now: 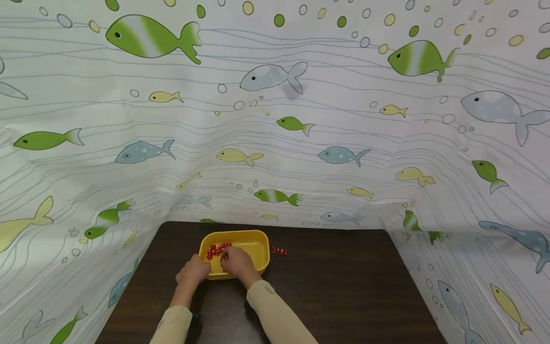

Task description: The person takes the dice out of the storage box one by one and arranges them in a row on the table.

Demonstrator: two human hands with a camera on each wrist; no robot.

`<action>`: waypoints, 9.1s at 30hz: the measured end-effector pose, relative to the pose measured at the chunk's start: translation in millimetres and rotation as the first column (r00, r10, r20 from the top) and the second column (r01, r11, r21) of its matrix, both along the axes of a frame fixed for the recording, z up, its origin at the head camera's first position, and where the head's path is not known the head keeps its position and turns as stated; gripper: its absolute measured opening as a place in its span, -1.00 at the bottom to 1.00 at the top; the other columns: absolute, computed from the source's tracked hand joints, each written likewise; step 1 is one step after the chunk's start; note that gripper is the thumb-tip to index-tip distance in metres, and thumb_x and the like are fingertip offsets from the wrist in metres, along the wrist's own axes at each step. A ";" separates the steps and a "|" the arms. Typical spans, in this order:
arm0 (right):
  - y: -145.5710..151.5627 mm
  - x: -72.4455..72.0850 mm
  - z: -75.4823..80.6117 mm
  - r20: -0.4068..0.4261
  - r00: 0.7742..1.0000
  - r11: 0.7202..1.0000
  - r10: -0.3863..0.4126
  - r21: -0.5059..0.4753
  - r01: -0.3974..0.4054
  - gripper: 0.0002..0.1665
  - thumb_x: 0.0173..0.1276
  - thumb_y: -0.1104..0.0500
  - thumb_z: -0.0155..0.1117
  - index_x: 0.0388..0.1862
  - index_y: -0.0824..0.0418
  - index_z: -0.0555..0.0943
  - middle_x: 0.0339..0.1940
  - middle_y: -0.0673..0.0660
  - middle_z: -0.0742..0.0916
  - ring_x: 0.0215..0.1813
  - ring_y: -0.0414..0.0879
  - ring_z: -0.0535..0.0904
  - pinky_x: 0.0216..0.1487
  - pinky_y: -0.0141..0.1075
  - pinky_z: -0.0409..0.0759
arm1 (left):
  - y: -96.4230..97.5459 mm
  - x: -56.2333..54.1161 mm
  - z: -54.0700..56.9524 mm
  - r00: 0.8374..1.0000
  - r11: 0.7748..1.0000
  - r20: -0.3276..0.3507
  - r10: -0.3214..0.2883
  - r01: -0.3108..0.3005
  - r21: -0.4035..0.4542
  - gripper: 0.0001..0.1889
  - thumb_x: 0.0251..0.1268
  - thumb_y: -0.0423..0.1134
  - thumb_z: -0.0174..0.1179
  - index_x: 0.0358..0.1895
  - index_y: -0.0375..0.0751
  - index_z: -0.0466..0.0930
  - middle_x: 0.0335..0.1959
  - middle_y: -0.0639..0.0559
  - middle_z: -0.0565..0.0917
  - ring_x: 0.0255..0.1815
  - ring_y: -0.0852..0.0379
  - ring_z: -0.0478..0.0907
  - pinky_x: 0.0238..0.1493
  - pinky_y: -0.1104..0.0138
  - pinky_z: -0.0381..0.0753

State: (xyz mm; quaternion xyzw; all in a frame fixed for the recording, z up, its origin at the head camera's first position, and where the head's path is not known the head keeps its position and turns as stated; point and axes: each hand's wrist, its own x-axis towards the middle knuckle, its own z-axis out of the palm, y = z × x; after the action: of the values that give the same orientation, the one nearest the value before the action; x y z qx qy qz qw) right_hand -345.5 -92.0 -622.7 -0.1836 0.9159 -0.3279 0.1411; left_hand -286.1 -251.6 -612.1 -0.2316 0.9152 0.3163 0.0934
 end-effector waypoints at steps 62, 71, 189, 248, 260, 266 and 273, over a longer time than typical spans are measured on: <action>173.1 -12.9 7.8 -0.029 0.841 0.731 -0.541 -0.510 0.453 -0.78 0.55 0.19 0.36 0.10 0.19 0.75 -0.09 0.16 0.81 -0.18 -0.09 0.62 -0.22 -0.34 0.61 | -3.3 -7.3 -5.4 0.999 1.000 0.031 -0.018 0.018 0.011 -0.48 0.42 -0.17 0.12 0.24 -0.54 0.33 -0.33 -0.26 0.53 -0.35 -0.17 0.52 -0.21 0.03 0.47; 191.0 -12.0 -3.9 -0.025 0.820 0.736 -0.572 -0.456 0.500 -0.75 0.56 0.19 0.33 0.12 0.24 0.73 -0.05 0.22 0.79 -0.10 -0.01 0.68 -0.17 -0.19 0.62 | -1.6 -8.1 -2.5 0.999 1.000 0.033 -0.013 0.013 0.004 -0.49 0.44 -0.16 0.13 0.24 -0.53 0.35 -0.31 -0.26 0.54 -0.33 -0.17 0.53 -0.17 0.02 0.49; 23.0 -13.3 -8.7 0.059 0.996 0.994 0.074 0.072 -0.078 -0.62 0.59 0.14 0.27 0.30 0.12 0.73 -0.16 0.06 0.71 -0.29 -0.13 0.55 -0.22 -0.27 0.53 | -0.9 -6.3 -2.4 0.999 1.000 0.042 0.009 -0.010 0.022 -0.50 0.42 -0.15 0.16 0.21 -0.50 0.36 -0.31 -0.26 0.55 -0.36 -0.16 0.53 -0.21 0.04 0.49; 17.6 -6.3 2.4 0.026 1.000 0.999 -0.005 0.043 0.004 -0.85 0.44 0.15 0.46 -0.06 0.15 0.78 -0.24 0.00 0.78 -0.32 -0.14 0.58 -0.17 -0.21 0.65 | -2.9 -4.4 -5.0 1.000 1.000 -0.001 -0.006 0.006 -0.003 -0.49 0.40 -0.15 0.08 0.23 -0.50 0.37 -0.37 -0.21 0.52 -0.41 -0.12 0.50 -0.27 0.06 0.43; 27.5 -4.0 2.4 0.038 0.996 0.989 -0.084 -0.120 0.088 -0.78 0.49 0.09 0.43 0.03 0.10 0.80 -0.15 -0.03 0.79 -0.24 -0.16 0.60 -0.03 -0.19 0.70 | -0.3 -3.7 -1.4 1.000 1.000 0.008 -0.015 0.015 0.002 -0.47 0.39 -0.16 0.09 0.24 -0.53 0.35 -0.38 -0.22 0.51 -0.40 -0.13 0.50 -0.27 0.06 0.44; 37.9 -5.2 4.9 0.049 0.994 0.971 -0.097 -0.214 0.105 -0.77 0.53 0.08 0.41 0.07 0.12 0.79 -0.07 0.00 0.79 -0.18 -0.16 0.60 0.00 -0.19 0.72 | 0.4 -3.5 -1.7 1.000 1.000 0.014 -0.012 0.012 0.002 -0.47 0.38 -0.18 0.11 0.24 -0.55 0.35 -0.37 -0.23 0.51 -0.40 -0.13 0.50 -0.27 0.08 0.45; 54.5 -8.0 15.2 0.006 0.993 0.953 -0.118 -0.282 0.115 -0.76 0.55 0.11 0.38 0.06 0.16 0.82 -0.05 0.01 0.84 -0.17 -0.21 0.60 -0.07 -0.31 0.68 | -0.6 -2.5 -0.8 1.000 1.000 0.003 -0.017 0.017 0.004 -0.48 0.40 -0.18 0.10 0.23 -0.55 0.35 -0.36 -0.23 0.52 -0.38 -0.14 0.50 -0.23 0.04 0.44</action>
State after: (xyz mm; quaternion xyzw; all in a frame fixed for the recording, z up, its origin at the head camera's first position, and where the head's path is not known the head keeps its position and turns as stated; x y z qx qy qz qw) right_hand -353.4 -37.4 -607.5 -0.1493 0.8699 -0.4616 0.0890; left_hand -288.6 -252.1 -612.9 -0.2243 0.9163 0.3169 0.0980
